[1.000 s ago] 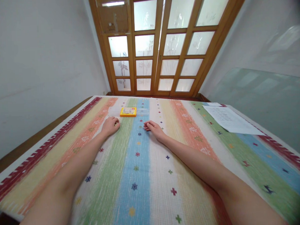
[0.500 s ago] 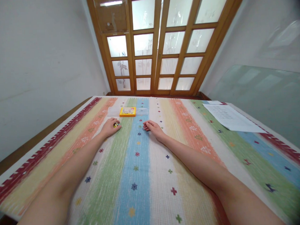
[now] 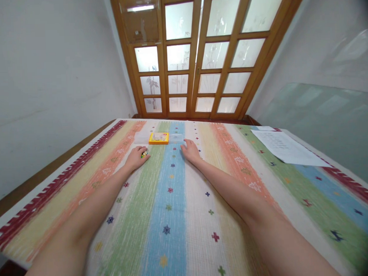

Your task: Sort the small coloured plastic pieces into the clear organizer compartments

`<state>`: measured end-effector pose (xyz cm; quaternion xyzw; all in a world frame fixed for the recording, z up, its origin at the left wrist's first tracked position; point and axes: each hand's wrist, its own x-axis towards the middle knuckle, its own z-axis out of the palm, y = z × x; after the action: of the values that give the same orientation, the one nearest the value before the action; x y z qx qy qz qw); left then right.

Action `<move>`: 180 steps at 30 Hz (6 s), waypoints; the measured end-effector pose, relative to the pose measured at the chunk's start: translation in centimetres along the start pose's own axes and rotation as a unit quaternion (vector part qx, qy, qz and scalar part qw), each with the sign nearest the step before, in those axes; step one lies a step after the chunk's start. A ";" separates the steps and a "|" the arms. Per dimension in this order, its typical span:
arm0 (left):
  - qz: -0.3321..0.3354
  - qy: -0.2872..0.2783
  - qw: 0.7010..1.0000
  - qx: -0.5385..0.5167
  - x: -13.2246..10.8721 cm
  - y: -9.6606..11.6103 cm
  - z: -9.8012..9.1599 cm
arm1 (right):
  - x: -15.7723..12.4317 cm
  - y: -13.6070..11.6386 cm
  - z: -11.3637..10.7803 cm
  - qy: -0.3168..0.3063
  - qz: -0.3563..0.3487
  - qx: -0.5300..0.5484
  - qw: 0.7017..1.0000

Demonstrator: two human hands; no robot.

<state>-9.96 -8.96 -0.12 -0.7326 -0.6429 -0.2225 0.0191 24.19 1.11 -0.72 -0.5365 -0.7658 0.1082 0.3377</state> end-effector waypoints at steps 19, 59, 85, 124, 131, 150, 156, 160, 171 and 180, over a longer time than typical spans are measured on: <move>0.022 -0.005 0.999 -0.041 1.6 -0.4 -0.3 | 1.0 -3.9 1.0 -0.078 0.022 -0.077 0.994; 0.025 -0.006 0.999 -0.023 1.0 0.6 -0.8 | 0.0 -6.9 3.0 -0.108 -0.052 -0.096 0.988; 0.021 0.012 0.998 -0.060 1.4 -0.4 0.4 | -0.3 -8.0 3.6 -0.115 -0.047 -0.143 0.982; -0.011 0.013 0.999 0.042 2.4 1.8 0.1 | -8.5 1.0 -6.9 -0.120 -0.179 -0.059 0.975; 0.084 0.028 0.995 0.056 1.7 5.9 -0.3 | -8.5 0.3 -7.6 -0.132 -0.182 -0.064 0.972; 0.124 -0.140 0.982 0.021 4.3 16.0 6.4 | -7.4 4.1 -8.1 -0.181 -0.127 -0.156 0.963; 0.076 -0.090 0.993 0.020 6.0 16.1 7.4 | -7.6 3.7 -8.1 -0.175 -0.119 -0.158 0.965; 0.070 -0.082 0.994 0.006 6.3 15.8 7.7 | -7.7 3.3 -8.0 -0.165 -0.116 -0.163 0.966; 0.029 -0.069 0.997 0.012 7.3 15.6 8.3 | -7.7 2.8 -7.8 -0.161 -0.110 -0.168 0.966; 0.047 -0.055 0.997 0.018 6.8 15.9 7.8 | -7.7 2.5 -8.3 -0.157 -0.111 -0.161 0.968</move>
<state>7.96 -2.91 -0.63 -0.7728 -0.6117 -0.1691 0.0074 32.81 -6.44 1.03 -0.4721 -0.8711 0.0280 0.1322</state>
